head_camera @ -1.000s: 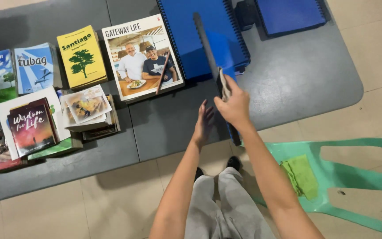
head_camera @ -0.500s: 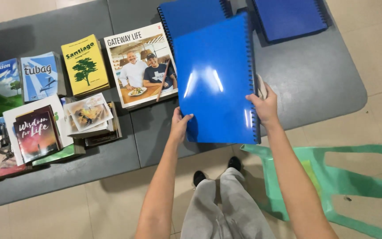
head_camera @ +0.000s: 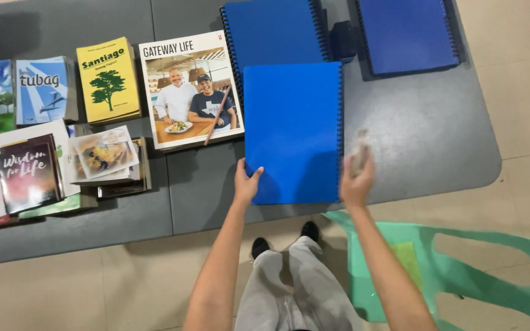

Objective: Cleaning blue plastic spiral-bound folders with a white cloth on a workspace table.

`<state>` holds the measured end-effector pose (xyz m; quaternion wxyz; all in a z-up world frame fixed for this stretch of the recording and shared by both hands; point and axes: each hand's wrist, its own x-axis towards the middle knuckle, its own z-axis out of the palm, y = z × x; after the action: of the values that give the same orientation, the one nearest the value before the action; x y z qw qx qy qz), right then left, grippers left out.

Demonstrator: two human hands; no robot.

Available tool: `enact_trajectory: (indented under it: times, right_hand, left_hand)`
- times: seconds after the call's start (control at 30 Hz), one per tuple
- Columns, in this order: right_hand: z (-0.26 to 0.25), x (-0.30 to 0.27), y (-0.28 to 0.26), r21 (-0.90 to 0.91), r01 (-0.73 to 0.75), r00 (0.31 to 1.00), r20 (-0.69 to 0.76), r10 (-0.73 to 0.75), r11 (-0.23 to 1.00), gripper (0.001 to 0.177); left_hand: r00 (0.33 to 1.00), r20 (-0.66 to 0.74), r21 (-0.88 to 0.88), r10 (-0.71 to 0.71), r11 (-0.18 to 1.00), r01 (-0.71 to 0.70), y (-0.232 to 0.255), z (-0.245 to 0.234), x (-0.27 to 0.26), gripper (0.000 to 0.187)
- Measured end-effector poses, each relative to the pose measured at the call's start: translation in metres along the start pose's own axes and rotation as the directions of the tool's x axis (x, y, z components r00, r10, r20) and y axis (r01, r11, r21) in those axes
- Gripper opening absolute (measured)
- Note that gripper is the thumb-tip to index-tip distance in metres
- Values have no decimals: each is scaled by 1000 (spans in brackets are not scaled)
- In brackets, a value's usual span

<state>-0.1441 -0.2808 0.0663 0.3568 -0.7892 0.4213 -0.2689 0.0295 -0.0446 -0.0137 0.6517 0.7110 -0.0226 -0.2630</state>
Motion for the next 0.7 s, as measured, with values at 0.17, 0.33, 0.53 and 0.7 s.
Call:
enact_trajectory:
  times: [0.17,0.33,0.53,0.7]
  right_hand:
    - [60,-48,-24,-210,634,745,423,-516,744,60]
    - [88,-13,-10,-372,702,705,481,-521,607,53]
    - [109,109,-39,-506,624,781,379,-496,596,60]
    - [154,136,-65,-434,642,767,365,-528,632,57]
  left_hand:
    - [988,-106,145,112,985,-96,2,2,-2,45]
    - [982,-100,-137,160,975,-173,-39,5,11,54]
    - [971,-165,-116,173,974,-193,-64,10,16,67]
    - [968,-179,-106,174,975,-194,-45,12,7,65]
